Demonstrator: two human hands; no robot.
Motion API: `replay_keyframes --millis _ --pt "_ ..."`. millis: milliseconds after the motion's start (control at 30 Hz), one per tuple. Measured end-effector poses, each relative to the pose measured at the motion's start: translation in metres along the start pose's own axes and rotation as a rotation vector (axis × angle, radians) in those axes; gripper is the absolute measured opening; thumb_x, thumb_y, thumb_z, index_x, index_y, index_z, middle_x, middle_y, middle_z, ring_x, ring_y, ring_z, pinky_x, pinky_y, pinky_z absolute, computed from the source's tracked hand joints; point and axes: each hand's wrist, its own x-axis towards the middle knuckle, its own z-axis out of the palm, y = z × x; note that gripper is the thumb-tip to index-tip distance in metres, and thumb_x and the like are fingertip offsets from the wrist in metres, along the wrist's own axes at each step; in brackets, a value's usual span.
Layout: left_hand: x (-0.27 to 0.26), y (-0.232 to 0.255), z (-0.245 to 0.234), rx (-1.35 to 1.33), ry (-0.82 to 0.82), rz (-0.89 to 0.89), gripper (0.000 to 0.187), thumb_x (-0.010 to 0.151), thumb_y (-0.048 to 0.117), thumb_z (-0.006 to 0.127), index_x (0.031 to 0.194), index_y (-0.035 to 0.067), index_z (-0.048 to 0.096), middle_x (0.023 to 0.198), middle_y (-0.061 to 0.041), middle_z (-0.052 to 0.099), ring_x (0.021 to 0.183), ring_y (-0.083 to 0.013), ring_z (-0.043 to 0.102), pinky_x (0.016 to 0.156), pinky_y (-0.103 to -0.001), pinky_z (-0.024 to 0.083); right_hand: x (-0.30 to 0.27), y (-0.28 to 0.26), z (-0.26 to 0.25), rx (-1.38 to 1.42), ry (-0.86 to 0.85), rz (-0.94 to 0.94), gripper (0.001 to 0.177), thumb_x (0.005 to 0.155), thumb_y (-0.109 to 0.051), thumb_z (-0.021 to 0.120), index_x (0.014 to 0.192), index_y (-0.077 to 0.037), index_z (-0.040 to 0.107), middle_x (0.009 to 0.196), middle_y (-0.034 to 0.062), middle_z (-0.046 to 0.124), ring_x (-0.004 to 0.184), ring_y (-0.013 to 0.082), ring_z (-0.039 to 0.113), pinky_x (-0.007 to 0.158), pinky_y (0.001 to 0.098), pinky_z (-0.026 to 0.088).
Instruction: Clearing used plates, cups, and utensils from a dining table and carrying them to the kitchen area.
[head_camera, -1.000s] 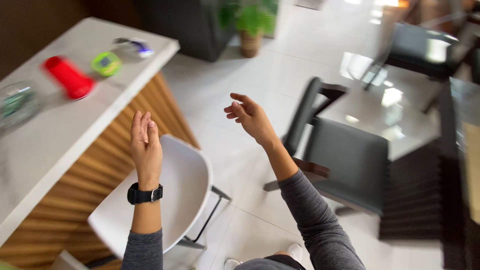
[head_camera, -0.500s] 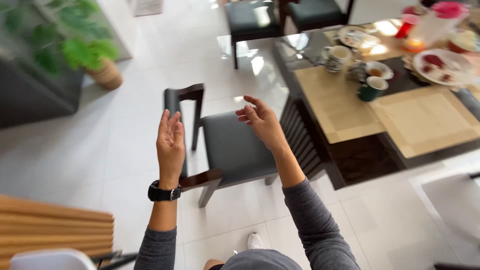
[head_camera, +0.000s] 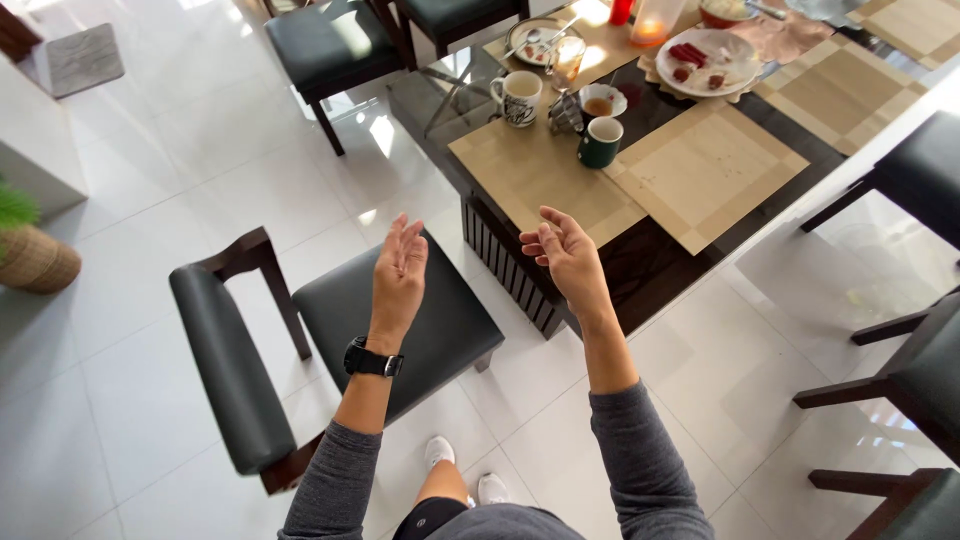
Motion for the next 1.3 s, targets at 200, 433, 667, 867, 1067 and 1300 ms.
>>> replay_keyframes --millis 200,433,667,867,1067,1300 --pt "0.028 -0.004 0.024 -0.077 -0.102 -0.02 0.059 0.106 0.018 0.055 0.157 0.0 0.032 0.149 -0.02 0.055 0.139 -0.0235 0.054 0.116 -0.031 0.045 0.008 0.001 -0.014 0.034 0.1 -0.003 0.042 0.106 -0.019 0.051 0.143 0.0 0.052 0.103 0.0082 0.075 0.089 0.0128 0.07 0.078 0.0258 0.054" --pt "0.011 -0.025 0.001 -0.095 -0.064 -0.005 0.037 0.102 0.011 0.064 0.133 -0.005 0.053 0.132 -0.015 0.064 0.126 -0.02 0.06 0.109 -0.031 0.05 -0.001 0.037 0.003 0.035 0.059 0.031 0.043 0.106 -0.018 0.051 0.145 -0.001 0.05 0.103 0.009 0.075 0.089 0.012 0.07 0.078 0.0251 0.053" --pt "0.024 0.0 -0.064 0.022 0.003 0.003 0.018 0.1 0.016 0.066 0.105 0.001 0.073 0.113 -0.004 0.071 0.102 -0.0115 0.065 0.093 -0.024 0.051 -0.005 0.029 0.058 0.009 0.085 0.005 0.044 0.105 -0.019 0.053 0.145 -0.001 0.051 0.105 0.0075 0.076 0.091 0.0115 0.07 0.08 0.0261 0.054" --pt "0.034 -0.027 -0.176 0.218 -0.076 -0.163 0.04 0.108 0.033 0.053 0.1 0.003 0.077 0.116 -0.005 0.075 0.086 -0.0208 0.061 0.078 -0.029 0.048 -0.022 0.052 0.145 0.028 0.164 0.01 0.041 0.105 -0.02 0.054 0.142 -0.001 0.054 0.104 0.008 0.074 0.089 0.0123 0.069 0.077 0.0262 0.053" --pt "0.04 -0.065 -0.267 0.358 -0.177 -0.163 0.04 0.104 0.038 0.054 0.122 0.006 0.068 0.12 -0.012 0.074 0.114 -0.0242 0.068 0.099 -0.036 0.05 -0.054 0.071 0.234 0.011 0.288 0.168 0.04 0.104 -0.021 0.055 0.14 -0.003 0.056 0.104 0.0067 0.076 0.088 0.0116 0.07 0.075 0.0249 0.054" --pt "0.07 -0.107 -0.312 0.446 -0.163 -0.153 0.052 0.097 0.036 0.059 0.139 0.005 0.056 0.129 -0.017 0.069 0.123 -0.0316 0.064 0.102 -0.039 0.051 -0.04 0.102 0.28 -0.044 0.282 0.176 0.04 0.104 -0.018 0.055 0.14 -0.002 0.056 0.103 0.0086 0.076 0.088 0.0132 0.069 0.075 0.0263 0.053"
